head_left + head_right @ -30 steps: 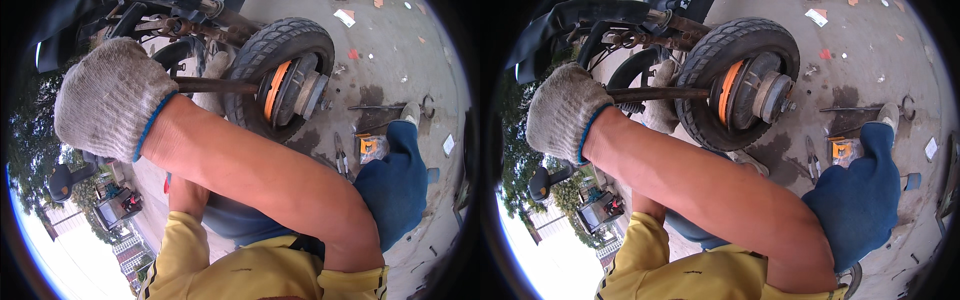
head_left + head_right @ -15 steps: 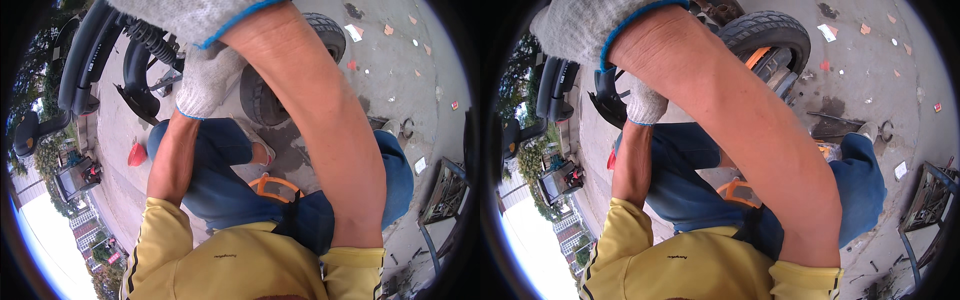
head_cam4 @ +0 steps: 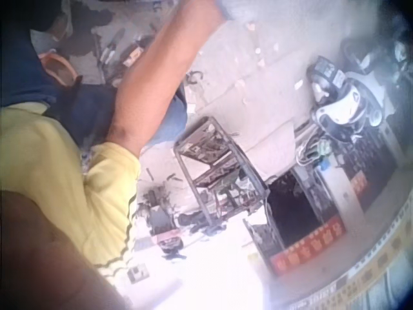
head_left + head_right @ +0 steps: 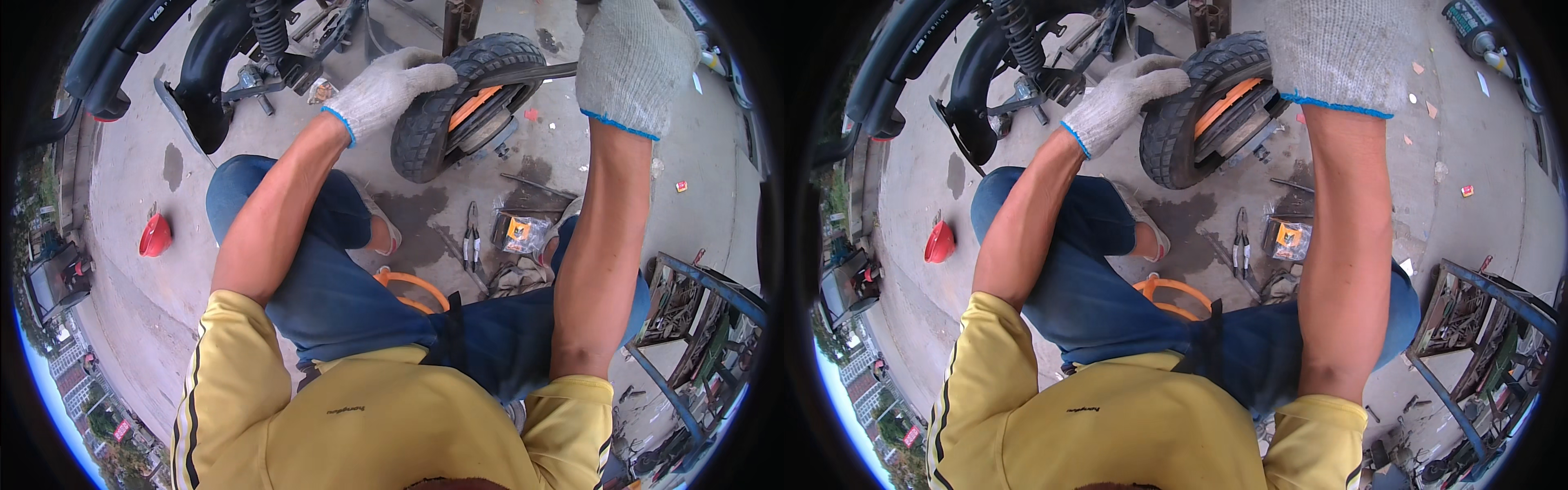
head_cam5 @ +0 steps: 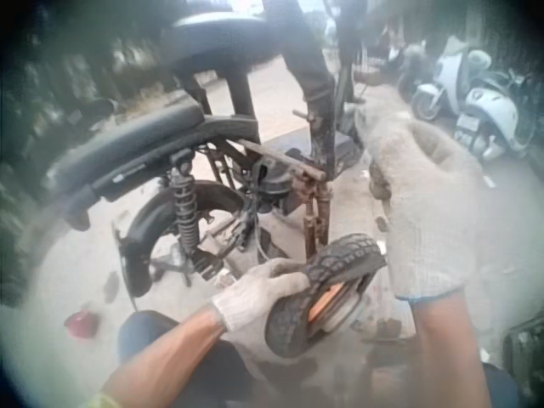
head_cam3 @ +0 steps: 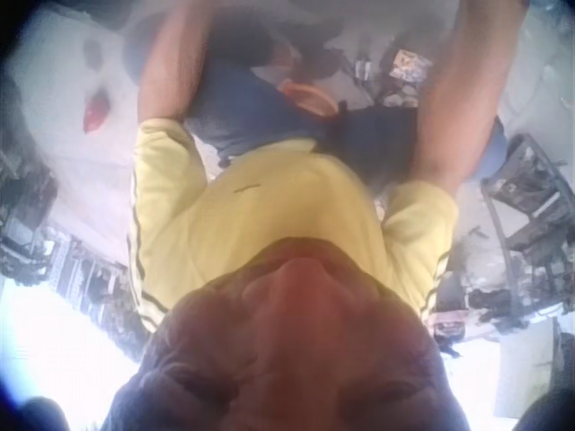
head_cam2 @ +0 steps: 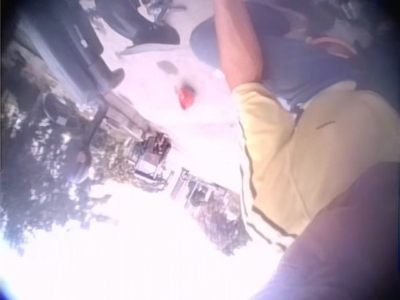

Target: The person removes the old inner tube from a scooter wheel, unpacks a new inner tube, and installs it into the tire. They use tire levers to pry the tire bead and seat the new tube, then reassemble the wheel.

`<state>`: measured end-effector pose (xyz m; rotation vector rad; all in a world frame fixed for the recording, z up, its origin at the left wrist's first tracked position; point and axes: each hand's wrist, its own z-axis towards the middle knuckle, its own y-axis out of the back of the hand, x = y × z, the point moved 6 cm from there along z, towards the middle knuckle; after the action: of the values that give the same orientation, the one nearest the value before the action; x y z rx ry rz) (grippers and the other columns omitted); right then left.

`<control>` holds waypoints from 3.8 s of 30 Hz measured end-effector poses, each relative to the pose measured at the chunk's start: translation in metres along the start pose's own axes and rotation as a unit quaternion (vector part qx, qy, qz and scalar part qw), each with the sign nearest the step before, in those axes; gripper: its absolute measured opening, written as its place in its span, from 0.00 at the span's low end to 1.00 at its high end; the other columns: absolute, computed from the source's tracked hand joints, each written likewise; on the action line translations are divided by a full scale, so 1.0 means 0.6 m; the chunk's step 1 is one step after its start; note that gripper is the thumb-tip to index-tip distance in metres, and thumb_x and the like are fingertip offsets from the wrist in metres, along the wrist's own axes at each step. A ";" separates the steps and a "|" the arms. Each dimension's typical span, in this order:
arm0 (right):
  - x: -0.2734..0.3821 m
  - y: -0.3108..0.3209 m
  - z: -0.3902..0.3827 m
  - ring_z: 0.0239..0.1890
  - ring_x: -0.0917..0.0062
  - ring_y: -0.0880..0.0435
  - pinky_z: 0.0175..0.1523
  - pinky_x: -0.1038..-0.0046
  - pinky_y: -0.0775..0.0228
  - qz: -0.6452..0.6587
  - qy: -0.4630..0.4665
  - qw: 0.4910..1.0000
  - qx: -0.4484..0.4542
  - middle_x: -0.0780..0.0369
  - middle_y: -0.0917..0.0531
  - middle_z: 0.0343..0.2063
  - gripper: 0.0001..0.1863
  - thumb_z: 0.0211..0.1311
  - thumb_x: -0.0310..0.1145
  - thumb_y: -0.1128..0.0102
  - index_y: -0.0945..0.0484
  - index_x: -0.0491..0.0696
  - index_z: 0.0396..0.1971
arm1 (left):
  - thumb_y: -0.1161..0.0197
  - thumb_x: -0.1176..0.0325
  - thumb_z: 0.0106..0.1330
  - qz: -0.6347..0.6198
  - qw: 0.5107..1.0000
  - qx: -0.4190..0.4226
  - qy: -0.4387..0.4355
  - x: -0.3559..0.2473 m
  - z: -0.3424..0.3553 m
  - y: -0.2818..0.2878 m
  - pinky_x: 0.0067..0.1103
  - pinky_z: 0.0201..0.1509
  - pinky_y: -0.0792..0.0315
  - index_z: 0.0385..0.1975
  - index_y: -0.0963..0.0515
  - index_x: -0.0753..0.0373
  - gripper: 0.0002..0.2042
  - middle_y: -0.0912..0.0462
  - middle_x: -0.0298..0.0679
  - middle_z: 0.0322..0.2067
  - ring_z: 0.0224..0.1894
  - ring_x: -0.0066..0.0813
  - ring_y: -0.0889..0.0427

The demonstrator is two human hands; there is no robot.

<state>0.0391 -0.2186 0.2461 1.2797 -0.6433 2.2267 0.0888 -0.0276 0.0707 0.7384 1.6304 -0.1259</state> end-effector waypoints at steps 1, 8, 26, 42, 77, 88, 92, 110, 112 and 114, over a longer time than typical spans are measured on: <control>0.009 0.013 -0.004 0.21 0.89 0.30 0.28 0.83 0.41 -0.014 -0.017 1.000 0.019 0.68 0.18 0.24 0.15 0.70 0.41 0.30 0.13 0.42 0.33 | 0.33 0.45 0.68 -0.024 1.000 0.017 0.012 0.015 0.004 -0.006 0.27 0.64 0.26 0.64 0.22 0.73 0.36 0.16 0.51 0.57 0.56 0.34 0.16; -0.066 0.166 -0.015 0.33 0.78 0.12 0.38 0.75 0.22 -0.220 -0.102 0.970 0.023 0.61 0.11 0.31 0.17 0.70 0.45 0.29 0.11 0.44 0.40 | 0.31 0.46 0.68 -0.106 0.988 0.069 0.091 0.018 -0.010 -0.030 0.28 0.64 0.26 0.65 0.25 0.74 0.37 0.18 0.50 0.57 0.57 0.34 0.18; -0.225 0.272 -0.304 0.28 0.85 0.23 0.35 0.77 0.28 -0.287 -0.464 0.745 0.385 0.66 0.16 0.30 0.14 0.70 0.26 0.41 0.17 0.42 0.53 | 0.23 0.54 0.56 -0.107 0.987 -0.073 0.094 0.086 -0.119 -0.039 0.29 0.66 0.29 0.61 0.24 0.70 0.36 0.17 0.53 0.56 0.60 0.40 0.19; -0.290 0.211 -0.424 0.33 0.69 0.15 0.43 0.66 0.22 -0.434 -0.282 0.749 0.413 0.56 0.13 0.29 0.13 0.76 0.37 0.40 0.14 0.43 0.45 | 0.51 0.57 0.81 -0.356 0.921 -0.129 0.094 0.235 -0.121 -0.053 0.28 0.61 0.28 0.42 0.20 0.68 0.19 0.15 0.43 0.47 0.51 0.32 0.20; -0.303 0.379 -0.492 0.73 0.51 0.30 0.77 0.47 0.42 -0.546 -0.094 0.532 0.640 0.52 0.24 0.69 0.24 0.74 0.38 0.43 0.22 0.52 0.67 | 0.43 0.78 0.70 -0.257 0.929 -0.068 0.258 0.281 -0.073 -0.063 0.24 0.56 0.27 0.39 0.22 0.68 0.04 0.18 0.44 0.50 0.47 0.28 0.22; -0.322 0.388 -0.510 0.74 0.51 0.32 0.78 0.47 0.43 -0.550 -0.082 0.512 0.655 0.52 0.25 0.70 0.24 0.74 0.38 0.43 0.22 0.52 0.68 | 0.34 0.73 0.64 -0.111 0.992 -0.052 0.034 0.242 -0.082 -0.048 0.28 0.49 0.23 0.38 0.22 0.72 0.09 0.20 0.46 0.46 0.45 0.38 0.19; -0.332 0.393 -0.519 0.74 0.51 0.32 0.78 0.46 0.44 -0.554 -0.085 0.487 0.670 0.52 0.25 0.70 0.24 0.74 0.38 0.43 0.22 0.52 0.68 | 0.37 0.74 0.68 -0.230 0.959 -0.052 0.156 0.228 -0.088 -0.046 0.25 0.51 0.25 0.40 0.21 0.71 0.07 0.19 0.43 0.45 0.45 0.31 0.19; -0.277 0.282 -0.360 0.45 0.53 0.11 0.51 0.58 0.20 -0.406 -0.292 0.702 0.508 0.54 0.09 0.41 0.14 0.63 0.41 0.28 0.10 0.48 0.42 | 0.37 0.76 0.68 -0.261 0.954 -0.081 0.120 0.123 -0.106 -0.041 0.22 0.47 0.25 0.52 0.17 0.66 0.14 0.20 0.37 0.42 0.40 0.21 0.20; -0.272 0.277 -0.353 0.47 0.54 0.11 0.53 0.58 0.20 -0.414 -0.237 0.727 0.494 0.56 0.09 0.43 0.14 0.61 0.40 0.26 0.10 0.50 0.43 | 0.37 0.76 0.67 -0.266 0.955 -0.084 0.099 0.120 -0.108 -0.042 0.22 0.48 0.25 0.52 0.17 0.66 0.14 0.20 0.38 0.42 0.41 0.22 0.20; -0.273 0.265 -0.347 0.49 0.57 0.10 0.56 0.59 0.21 -0.438 -0.187 0.729 0.492 0.57 0.09 0.44 0.14 0.56 0.35 0.22 0.09 0.50 0.43 | 0.37 0.77 0.67 -0.272 0.953 -0.080 0.106 0.122 -0.106 -0.041 0.22 0.49 0.24 0.52 0.17 0.67 0.15 0.19 0.39 0.43 0.42 0.23 0.18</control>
<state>-0.1224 -0.2422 -0.0162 1.9444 1.0538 1.3960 0.0205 0.0120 0.0090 0.1665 1.9920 -0.3131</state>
